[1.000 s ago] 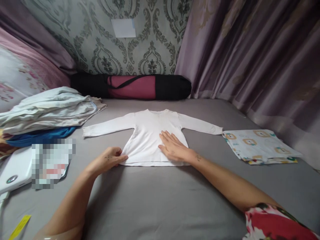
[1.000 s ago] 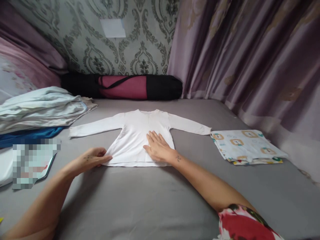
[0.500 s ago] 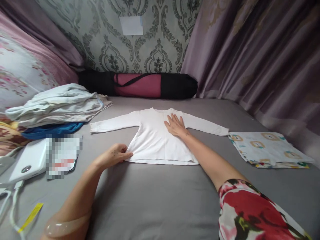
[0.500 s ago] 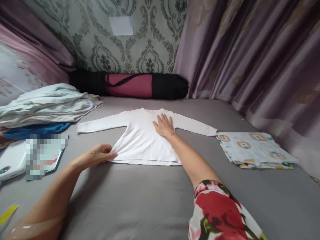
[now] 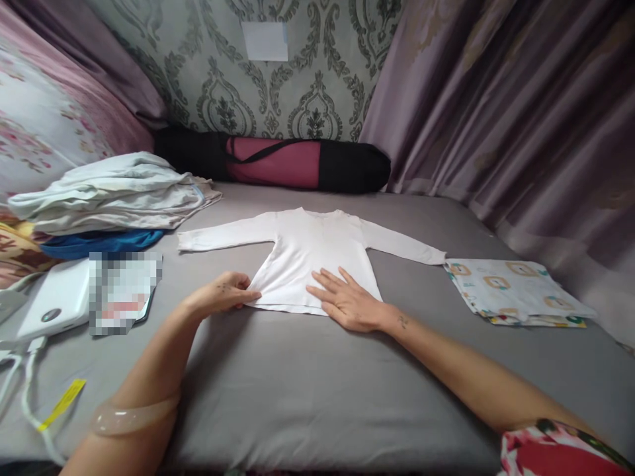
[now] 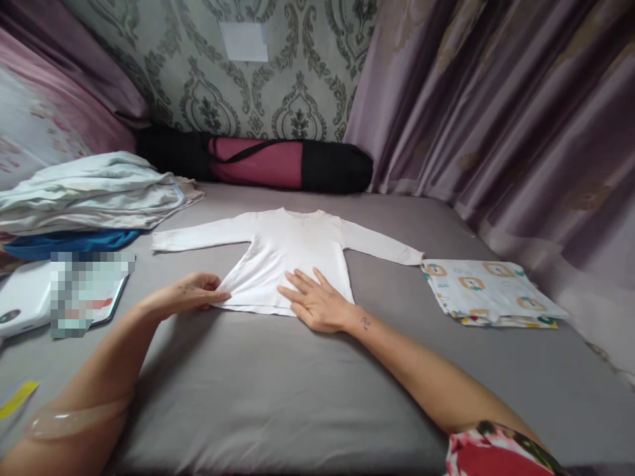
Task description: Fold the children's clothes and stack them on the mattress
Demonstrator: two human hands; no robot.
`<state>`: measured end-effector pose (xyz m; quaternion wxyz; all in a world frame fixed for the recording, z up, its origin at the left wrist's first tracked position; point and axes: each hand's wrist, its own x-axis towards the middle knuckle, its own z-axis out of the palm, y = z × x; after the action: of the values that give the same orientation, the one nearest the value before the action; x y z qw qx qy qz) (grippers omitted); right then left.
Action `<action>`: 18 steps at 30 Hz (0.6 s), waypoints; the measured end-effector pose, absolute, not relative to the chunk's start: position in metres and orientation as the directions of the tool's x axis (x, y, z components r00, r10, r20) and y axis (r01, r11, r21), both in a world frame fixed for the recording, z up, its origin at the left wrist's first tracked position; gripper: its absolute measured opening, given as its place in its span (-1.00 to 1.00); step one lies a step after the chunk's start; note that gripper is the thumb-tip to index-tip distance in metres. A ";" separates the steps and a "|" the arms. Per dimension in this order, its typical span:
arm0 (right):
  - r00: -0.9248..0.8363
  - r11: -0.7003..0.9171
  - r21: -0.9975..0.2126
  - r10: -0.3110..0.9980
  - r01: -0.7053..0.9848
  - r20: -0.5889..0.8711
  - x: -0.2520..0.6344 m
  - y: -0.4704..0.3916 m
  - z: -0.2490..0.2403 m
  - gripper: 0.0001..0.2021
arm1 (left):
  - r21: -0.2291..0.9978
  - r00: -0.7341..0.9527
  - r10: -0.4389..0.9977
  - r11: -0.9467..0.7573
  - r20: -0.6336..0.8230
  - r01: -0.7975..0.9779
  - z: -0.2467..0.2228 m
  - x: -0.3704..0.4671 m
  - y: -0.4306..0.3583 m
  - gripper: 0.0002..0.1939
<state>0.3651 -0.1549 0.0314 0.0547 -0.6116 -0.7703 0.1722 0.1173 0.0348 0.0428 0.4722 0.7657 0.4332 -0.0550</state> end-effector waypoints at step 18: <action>0.236 -0.211 -0.427 0.972 0.879 0.006 0.338 -0.020 0.014 -0.42 | 0.857 0.503 0.708 0.302 -0.495 0.418 0.044 0.148 0.055 -0.55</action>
<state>0.3376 -0.0196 0.0141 0.1739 -0.7666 -0.6037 0.1328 0.1483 0.0555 0.0444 0.6443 0.5801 0.4855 0.1126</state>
